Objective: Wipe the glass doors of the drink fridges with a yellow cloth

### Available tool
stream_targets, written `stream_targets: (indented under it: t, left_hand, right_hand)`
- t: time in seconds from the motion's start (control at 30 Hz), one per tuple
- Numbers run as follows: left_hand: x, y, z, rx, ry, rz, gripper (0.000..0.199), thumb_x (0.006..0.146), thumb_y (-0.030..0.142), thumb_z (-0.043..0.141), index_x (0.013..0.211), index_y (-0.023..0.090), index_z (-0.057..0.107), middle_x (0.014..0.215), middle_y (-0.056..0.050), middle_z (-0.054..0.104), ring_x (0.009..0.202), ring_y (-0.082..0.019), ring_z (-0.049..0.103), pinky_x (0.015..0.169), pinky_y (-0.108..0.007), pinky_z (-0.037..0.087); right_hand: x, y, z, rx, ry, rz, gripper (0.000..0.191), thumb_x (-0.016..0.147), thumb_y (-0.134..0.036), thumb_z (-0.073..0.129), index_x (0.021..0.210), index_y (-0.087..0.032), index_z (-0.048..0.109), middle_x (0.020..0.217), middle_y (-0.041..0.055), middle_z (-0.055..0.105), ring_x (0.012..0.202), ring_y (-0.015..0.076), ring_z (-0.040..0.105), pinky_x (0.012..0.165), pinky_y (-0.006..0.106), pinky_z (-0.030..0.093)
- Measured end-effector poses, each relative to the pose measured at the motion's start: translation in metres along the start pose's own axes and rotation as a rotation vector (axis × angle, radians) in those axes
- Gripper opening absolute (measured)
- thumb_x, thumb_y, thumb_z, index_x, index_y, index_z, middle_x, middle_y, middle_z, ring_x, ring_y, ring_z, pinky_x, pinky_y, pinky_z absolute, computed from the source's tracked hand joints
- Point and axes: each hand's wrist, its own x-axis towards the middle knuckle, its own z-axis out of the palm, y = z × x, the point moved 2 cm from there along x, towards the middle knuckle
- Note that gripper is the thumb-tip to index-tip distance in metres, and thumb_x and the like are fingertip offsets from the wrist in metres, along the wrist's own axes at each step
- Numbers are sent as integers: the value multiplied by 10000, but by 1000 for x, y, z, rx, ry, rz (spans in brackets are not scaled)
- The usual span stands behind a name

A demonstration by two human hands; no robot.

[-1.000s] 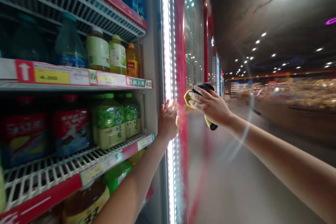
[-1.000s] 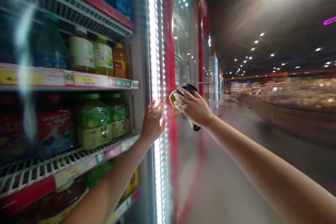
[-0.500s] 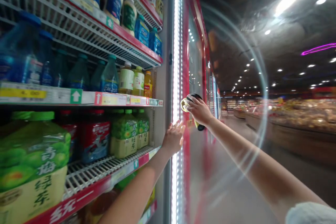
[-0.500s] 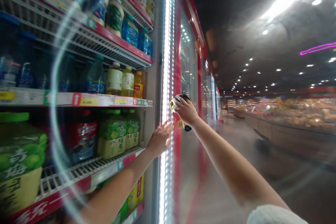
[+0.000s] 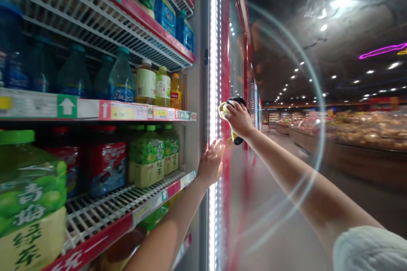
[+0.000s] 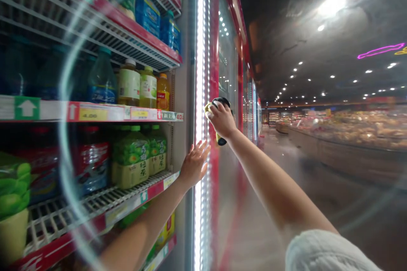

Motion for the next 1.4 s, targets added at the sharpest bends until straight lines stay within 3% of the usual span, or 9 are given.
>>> stream_targets:
  t: [0.13,0.23,0.37,0.47,0.73,0.83,1.0,1.23,1.4]
  left_hand:
    - [-6,-6,8,-9,73,-41,633,875,110,561,1501,152,482,1640,-125,421,1567,-297,295,1275,-534,307]
    - [-9,-10,10,-24,76,-19,625,870,102,557,1489,160,496,1627,-109,444,1545,-292,343,1270,-527,322]
    - [-3,-11,7,-47,95,-33,632,860,97,570,1484,165,503,1605,-121,471,1535,-286,363,1265,-508,335]
    - [3,-9,6,-56,127,-50,631,864,98,554,1490,153,484,1612,-131,458,1543,-291,346,1255,-511,346]
    - [-3,-9,14,-62,222,-136,633,880,115,531,1503,95,422,1577,-198,482,1530,-312,370,1235,-526,367]
    - [3,-7,9,-66,218,-146,647,862,99,533,1500,89,425,1569,-197,492,1528,-307,375,1245,-517,352]
    - [16,-6,1,-85,244,-199,655,860,115,542,1503,83,421,1587,-207,466,1529,-328,367,1245,-535,347]
    - [15,-18,3,-100,281,-219,643,894,130,500,1524,67,385,1572,-235,471,1501,-343,409,1222,-541,378]
    - [25,-16,1,-103,303,-191,695,857,97,511,1538,108,369,1593,-209,451,1528,-332,368,1239,-541,351]
  right_hand:
    - [-15,-26,18,69,-57,-194,284,1027,-180,514,1206,-217,731,1361,91,683,1451,303,442,1179,533,370]
    - [-22,-22,17,73,-108,-326,247,1006,-164,553,1105,-265,755,1341,29,708,1434,286,475,1172,521,392]
    - [18,1,5,83,-46,-101,236,990,-155,555,1070,-251,755,1333,51,720,1402,327,498,1115,545,428]
    - [39,-1,6,130,35,30,291,1002,-123,493,1145,-205,732,1261,106,748,1374,313,521,1116,519,421]
    - [-49,-40,27,153,-56,-287,246,1018,-189,563,1197,-235,725,1350,54,714,1371,248,537,1099,439,425]
    - [-42,-30,21,131,-104,-326,225,1023,-210,573,1171,-272,731,1348,21,717,1374,245,541,1063,430,447]
    - [-24,-18,17,83,-15,-161,319,1030,-183,536,1311,-236,676,1463,70,637,1477,318,437,1150,539,399]
    - [-89,-48,27,132,-161,-516,246,995,-180,612,1196,-247,737,1391,37,691,1402,260,539,1156,483,465]
    - [-51,-20,13,129,-83,-199,349,992,-142,582,1295,-271,699,1465,71,635,1460,323,470,1110,546,489]
